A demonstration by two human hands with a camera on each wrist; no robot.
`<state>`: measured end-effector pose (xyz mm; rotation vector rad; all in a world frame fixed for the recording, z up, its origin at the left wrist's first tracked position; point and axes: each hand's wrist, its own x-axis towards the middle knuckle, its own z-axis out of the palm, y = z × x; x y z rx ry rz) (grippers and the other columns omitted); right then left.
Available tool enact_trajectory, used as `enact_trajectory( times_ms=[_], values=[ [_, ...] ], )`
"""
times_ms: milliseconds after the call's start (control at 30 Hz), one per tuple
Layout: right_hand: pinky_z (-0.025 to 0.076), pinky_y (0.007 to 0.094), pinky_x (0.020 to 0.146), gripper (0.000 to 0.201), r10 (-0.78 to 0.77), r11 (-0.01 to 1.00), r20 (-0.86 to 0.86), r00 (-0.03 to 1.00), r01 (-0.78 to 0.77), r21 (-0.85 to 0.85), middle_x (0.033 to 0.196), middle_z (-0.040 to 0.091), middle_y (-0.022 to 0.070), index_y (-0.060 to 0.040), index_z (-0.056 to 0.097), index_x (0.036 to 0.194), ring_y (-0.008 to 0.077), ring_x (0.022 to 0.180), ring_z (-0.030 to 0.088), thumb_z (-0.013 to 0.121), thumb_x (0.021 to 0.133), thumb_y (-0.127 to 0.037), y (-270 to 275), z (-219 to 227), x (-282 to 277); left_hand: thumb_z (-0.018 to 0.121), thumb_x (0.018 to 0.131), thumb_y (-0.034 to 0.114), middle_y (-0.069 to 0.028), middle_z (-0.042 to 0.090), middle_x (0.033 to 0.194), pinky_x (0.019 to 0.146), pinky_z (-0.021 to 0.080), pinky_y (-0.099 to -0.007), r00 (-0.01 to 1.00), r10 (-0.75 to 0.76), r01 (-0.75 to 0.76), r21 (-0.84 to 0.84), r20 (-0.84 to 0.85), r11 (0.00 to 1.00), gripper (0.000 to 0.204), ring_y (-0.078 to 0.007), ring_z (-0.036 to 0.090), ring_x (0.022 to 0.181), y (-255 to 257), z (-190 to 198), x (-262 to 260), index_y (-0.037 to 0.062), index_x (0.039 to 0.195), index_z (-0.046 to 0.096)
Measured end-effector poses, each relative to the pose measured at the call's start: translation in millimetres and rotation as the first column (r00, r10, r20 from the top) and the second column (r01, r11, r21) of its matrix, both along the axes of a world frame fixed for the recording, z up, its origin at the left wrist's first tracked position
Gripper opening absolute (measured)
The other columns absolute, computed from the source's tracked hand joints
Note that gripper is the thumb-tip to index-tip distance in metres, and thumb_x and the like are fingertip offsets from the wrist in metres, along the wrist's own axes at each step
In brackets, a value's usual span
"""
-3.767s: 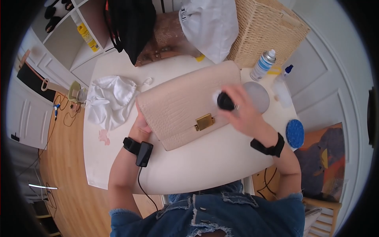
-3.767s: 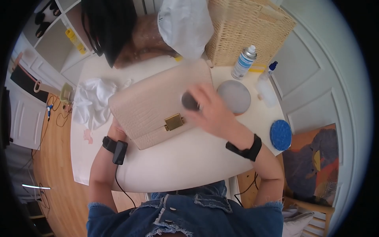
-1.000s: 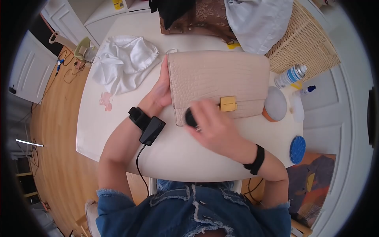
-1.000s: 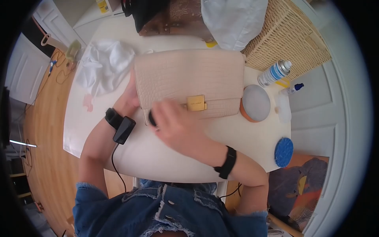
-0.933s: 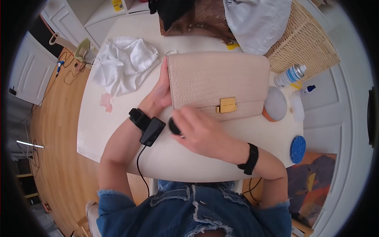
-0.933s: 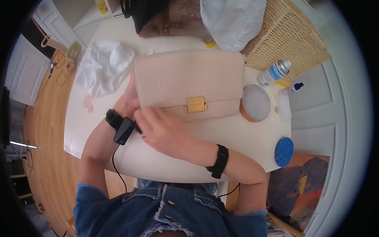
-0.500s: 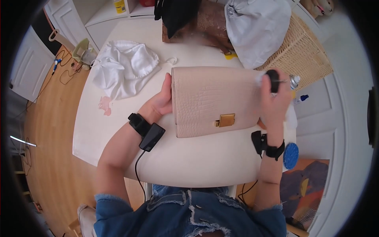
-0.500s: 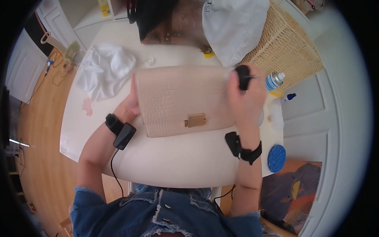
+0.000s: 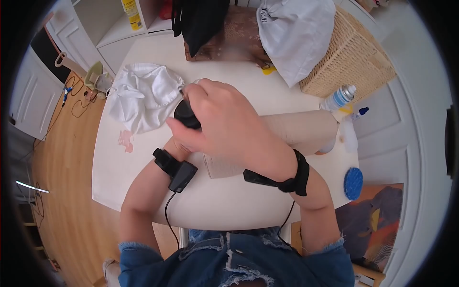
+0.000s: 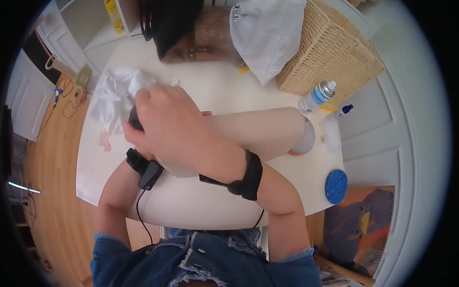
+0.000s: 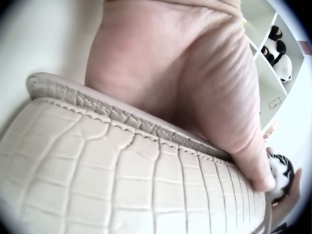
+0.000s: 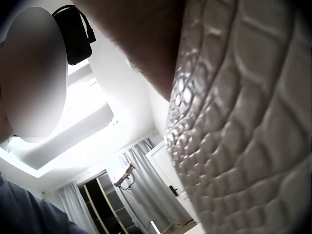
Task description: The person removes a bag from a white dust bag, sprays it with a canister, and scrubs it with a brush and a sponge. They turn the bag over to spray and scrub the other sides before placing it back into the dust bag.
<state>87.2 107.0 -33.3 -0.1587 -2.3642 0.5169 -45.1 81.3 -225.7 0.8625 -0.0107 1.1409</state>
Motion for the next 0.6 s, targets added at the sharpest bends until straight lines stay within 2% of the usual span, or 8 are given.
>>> enact_trajectory(
  times_ms=[67,167,233,300,400,433,567,600],
  values=[
    [0.049,0.0401,0.061,0.031,0.036,0.995,-0.091,0.995,-0.027,0.1,0.078,0.059,0.0198,0.0052,0.059,0.08,0.0365,0.069,0.061,0.069,0.076,-0.024,1.0,2.7,7.8,0.06,0.076,0.067,-0.0141,0.032,0.15,0.114,0.026,-0.0402,1.0,0.013,-0.014,-0.019,-0.018,1.0,0.102,-0.0241,0.033,0.137,0.2,3.1,0.3,0.0033,0.148,0.024],
    [0.049,0.038,0.06,0.03,-0.016,0.996,-0.077,0.997,0.023,0.087,0.076,0.059,0.0178,0.0055,0.06,0.084,0.0346,0.067,0.061,0.07,0.075,-0.021,19.3,5.8,34.1,0.062,0.074,0.065,-0.0146,0.032,0.15,0.114,0.025,-0.04,0.998,0.036,-0.038,-0.045,-0.048,0.998,0.104,-0.0242,0.033,0.137,-6.5,7.1,-2.0,0.0026,0.148,0.024],
    [0.048,0.0369,0.06,0.026,-0.241,0.968,0.054,0.969,0.236,0.086,0.074,0.059,0.0179,0.0053,0.061,0.083,0.0332,0.065,0.061,0.07,0.077,-0.019,33.5,9.9,61.6,0.064,0.073,0.064,-0.0149,0.032,0.15,0.114,0.025,-0.0398,0.996,0.062,-0.065,-0.057,-0.064,0.996,0.105,-0.0243,0.033,0.138,-12.0,9.8,-2.7,0.0021,0.148,0.024],
    [0.048,0.0368,0.059,0.025,-0.497,0.867,0.087,0.863,0.488,0.102,0.072,0.06,0.0189,0.0054,0.061,0.08,0.0325,0.064,0.061,0.069,0.078,-0.019,46.0,11.7,79.0,0.066,0.072,0.063,-0.0152,0.032,0.15,0.114,0.025,-0.0397,0.993,0.093,-0.098,-0.067,-0.076,0.993,0.106,-0.0243,0.033,0.138,-11.7,13.0,0.3,0.0016,0.147,0.023],
    [0.047,0.0441,0.056,0.035,-0.534,0.845,0.045,0.844,0.533,0.036,0.065,0.058,0.0194,0.0016,0.056,0.068,0.0363,0.058,0.059,0.067,0.077,-0.03,47.5,11.1,78.7,0.069,0.07,0.062,-0.0157,0.032,0.15,0.114,0.025,-0.0395,0.988,0.114,-0.123,-0.087,-0.107,0.989,0.108,-0.0244,0.033,0.138,-12.3,18.9,2.9,0.0009,0.147,0.023],
    [0.048,0.0397,0.059,0.028,-0.532,0.846,0.098,0.841,0.528,0.072,0.071,0.06,0.0202,0.006,0.06,0.083,0.0343,0.063,0.062,0.069,0.079,-0.021,39.2,8.6,76.4,0.07,0.069,0.061,-0.0158,0.032,0.15,0.114,0.025,-0.0395,0.986,0.109,-0.121,-0.096,-0.123,0.988,0.109,-0.0244,0.033,0.138,-12.1,21.3,2.6,0.0007,0.147,0.023],
    [0.048,0.0382,0.063,0.027,-0.166,0.977,-0.056,0.985,0.172,0.128,0.078,0.055,0.0153,0.0013,0.059,0.087,0.0319,0.073,0.059,0.07,0.074,-0.019,-8.2,2.1,39.3,0.073,0.067,0.059,-0.0164,0.032,0.15,0.114,0.024,-0.0392,0.977,0.07,-0.098,-0.133,-0.203,0.986,0.112,-0.0245,0.033,0.138,-18.9,31.0,8.4,-0.0003,0.147,0.023],
    [0.048,0.0382,0.063,0.027,-0.179,0.974,-0.064,0.982,0.186,0.126,0.078,0.055,0.0153,0.0013,0.059,0.087,0.0319,0.073,0.059,0.07,0.074,-0.019,-13.6,3.3,39.4,0.074,0.066,0.059,-0.0166,0.032,0.15,0.114,0.024,-0.0391,0.973,0.063,-0.096,-0.139,-0.223,0.986,0.112,-0.0246,0.033,0.138,-33.1,30.3,4.9,-0.0005,0.147,0.023]
  ],
)
